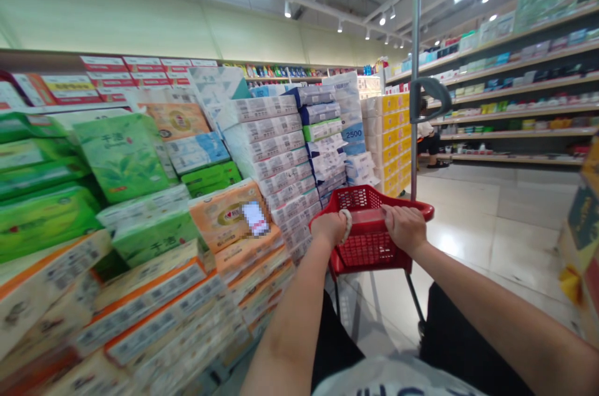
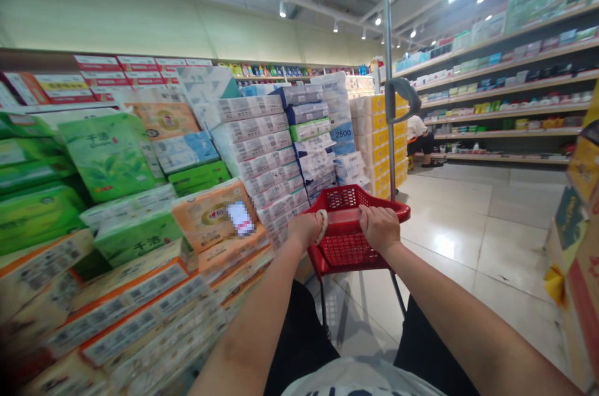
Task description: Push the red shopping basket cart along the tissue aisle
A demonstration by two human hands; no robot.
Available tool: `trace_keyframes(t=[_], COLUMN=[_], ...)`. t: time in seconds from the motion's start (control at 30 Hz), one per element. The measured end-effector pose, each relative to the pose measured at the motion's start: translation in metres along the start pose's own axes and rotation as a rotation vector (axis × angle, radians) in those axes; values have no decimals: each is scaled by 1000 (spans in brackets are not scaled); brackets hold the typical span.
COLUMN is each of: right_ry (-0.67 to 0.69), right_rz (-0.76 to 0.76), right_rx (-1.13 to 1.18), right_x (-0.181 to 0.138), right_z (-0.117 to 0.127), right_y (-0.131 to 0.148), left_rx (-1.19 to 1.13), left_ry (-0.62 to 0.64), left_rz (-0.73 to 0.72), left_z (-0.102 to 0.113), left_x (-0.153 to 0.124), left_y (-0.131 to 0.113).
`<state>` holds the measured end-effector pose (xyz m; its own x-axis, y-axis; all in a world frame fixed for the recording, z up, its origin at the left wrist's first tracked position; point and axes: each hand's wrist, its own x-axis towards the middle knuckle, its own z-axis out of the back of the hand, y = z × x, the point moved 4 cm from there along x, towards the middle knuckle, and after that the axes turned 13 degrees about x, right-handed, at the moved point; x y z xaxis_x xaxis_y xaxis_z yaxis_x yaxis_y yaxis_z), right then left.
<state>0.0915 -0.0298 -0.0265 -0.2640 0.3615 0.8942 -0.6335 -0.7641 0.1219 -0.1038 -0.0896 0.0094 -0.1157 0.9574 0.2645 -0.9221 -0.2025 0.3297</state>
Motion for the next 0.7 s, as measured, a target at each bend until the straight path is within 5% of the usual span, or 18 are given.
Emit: trace_keyframes(t=[0.13,0.3,0.43,0.57,0.7], right_ry=[-1,-21,-31,-13,-26], right_rz=[-4,13,12,15,14], right_rx=[0,-21,-24,-12,-6], right_x=[0,0,0,0,0], right_z=[0,-2,-3,-1,0], right_y=[1,1,1,2,2], left_rx=[41,-16,-77,-61,1], left_ry=[81,-206,-298,-228,-131], left_rz=[-73,25,72,145,29], left_z=[1,2,2,2,0], left_x=[7,-12,-20,-14,-8], left_y=[2,1,-2,-1,-4])
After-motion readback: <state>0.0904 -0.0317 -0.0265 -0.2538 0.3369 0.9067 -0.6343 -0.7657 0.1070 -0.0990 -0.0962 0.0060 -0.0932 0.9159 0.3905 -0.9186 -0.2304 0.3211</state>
